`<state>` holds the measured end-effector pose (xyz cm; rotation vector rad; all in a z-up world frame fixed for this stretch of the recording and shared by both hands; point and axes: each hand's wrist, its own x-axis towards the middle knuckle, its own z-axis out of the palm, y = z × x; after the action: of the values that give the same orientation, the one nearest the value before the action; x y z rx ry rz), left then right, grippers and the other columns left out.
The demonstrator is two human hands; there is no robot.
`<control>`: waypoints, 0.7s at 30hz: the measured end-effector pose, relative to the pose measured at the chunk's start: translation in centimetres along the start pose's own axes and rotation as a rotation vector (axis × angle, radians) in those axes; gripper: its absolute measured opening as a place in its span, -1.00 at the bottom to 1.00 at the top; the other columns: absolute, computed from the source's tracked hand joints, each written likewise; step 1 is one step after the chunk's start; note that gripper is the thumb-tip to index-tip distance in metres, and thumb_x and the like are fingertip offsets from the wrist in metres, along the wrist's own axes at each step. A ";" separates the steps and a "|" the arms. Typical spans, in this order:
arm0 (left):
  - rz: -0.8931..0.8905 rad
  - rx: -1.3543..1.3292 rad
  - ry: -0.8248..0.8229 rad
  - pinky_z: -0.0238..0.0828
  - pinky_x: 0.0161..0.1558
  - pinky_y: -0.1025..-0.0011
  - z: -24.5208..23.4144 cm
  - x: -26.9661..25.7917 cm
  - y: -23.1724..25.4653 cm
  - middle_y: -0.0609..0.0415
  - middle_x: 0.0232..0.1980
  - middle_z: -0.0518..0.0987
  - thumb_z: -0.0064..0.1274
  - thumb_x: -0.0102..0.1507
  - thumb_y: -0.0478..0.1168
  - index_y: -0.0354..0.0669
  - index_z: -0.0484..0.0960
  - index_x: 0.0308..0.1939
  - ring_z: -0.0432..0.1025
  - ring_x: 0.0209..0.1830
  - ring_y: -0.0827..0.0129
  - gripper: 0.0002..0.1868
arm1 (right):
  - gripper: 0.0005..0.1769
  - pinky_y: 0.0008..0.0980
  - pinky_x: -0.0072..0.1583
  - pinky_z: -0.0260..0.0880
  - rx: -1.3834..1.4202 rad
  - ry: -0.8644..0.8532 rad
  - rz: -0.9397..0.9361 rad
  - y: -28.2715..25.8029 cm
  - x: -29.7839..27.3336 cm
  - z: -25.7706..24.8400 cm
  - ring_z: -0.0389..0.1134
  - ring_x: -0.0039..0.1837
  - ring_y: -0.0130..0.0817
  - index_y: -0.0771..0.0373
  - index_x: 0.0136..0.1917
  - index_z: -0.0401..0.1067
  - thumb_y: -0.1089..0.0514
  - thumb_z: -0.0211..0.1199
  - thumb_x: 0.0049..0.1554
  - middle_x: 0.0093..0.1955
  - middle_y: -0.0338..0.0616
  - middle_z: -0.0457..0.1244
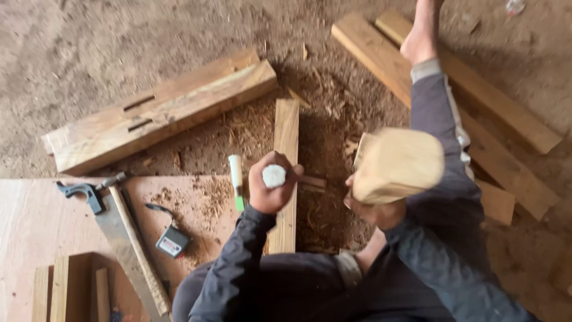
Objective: The person sits on the floor and uses a chisel and wooden mallet to carve a rectangular wooden block. They repeatedly strike the chisel to remove wood chips, occasionally adjusting the block's position.
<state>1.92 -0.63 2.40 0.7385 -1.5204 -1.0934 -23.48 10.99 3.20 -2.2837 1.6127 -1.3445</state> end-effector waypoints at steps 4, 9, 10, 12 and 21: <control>-0.089 -0.248 0.118 0.50 -0.47 0.43 0.0 -1.1 1.9 0.15 -0.41 0.57 0.15 0.25 -0.38 -0.18 0.45 -0.37 0.50 -0.50 0.47 -0.82 | -0.80 -0.30 0.23 0.51 0.338 -0.023 0.155 4.0 -3.3 2.1 0.48 0.10 -0.30 0.19 0.03 0.53 0.19 0.42 0.12 0.00 -0.21 0.41; -0.151 -0.020 0.125 0.35 -0.39 0.50 -0.6 -0.8 1.0 0.16 -0.37 0.49 0.21 0.23 -0.41 -0.20 0.44 -0.38 0.39 -0.43 0.52 -0.77 | -0.69 -0.36 0.17 0.45 0.462 0.032 0.453 4.5 -4.2 1.9 0.43 0.08 -0.34 0.30 0.05 0.48 0.20 0.44 0.06 0.01 -0.15 0.39; -0.071 0.060 0.117 0.32 -0.31 0.51 -0.6 -0.6 0.6 0.16 -0.34 0.48 0.22 0.25 -0.42 -0.20 0.43 -0.36 0.36 -0.37 0.53 -0.76 | -0.70 -0.36 0.17 0.45 0.465 0.023 0.448 4.3 -3.9 2.0 0.43 0.08 -0.35 0.30 0.05 0.48 0.21 0.44 0.06 0.02 -0.15 0.39; -0.104 -0.010 0.110 0.33 -0.33 0.52 -0.3 -0.9 -0.2 0.18 -0.36 0.47 0.20 0.25 -0.43 -0.18 0.40 -0.38 0.36 -0.39 0.55 -0.74 | -0.68 -0.36 0.18 0.45 0.464 0.012 0.458 4.0 -3.6 1.9 0.43 0.09 -0.35 0.31 0.05 0.48 0.22 0.46 0.04 0.01 -0.14 0.40; -0.115 -0.100 0.075 0.31 -0.36 0.51 0.1 -1.9 -2.2 0.20 -0.38 0.46 0.19 0.26 -0.42 -0.13 0.38 -0.38 0.34 -0.43 0.58 -0.73 | -0.59 -0.34 0.17 0.49 0.436 -0.013 0.452 3.7 -3.4 2.5 0.46 0.09 -0.33 0.32 0.08 0.46 0.23 0.53 0.00 0.02 -0.12 0.40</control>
<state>2.02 0.22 -0.41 0.7971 -1.3642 -1.2050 -24.90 10.93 -2.21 -1.5668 1.5177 -1.3818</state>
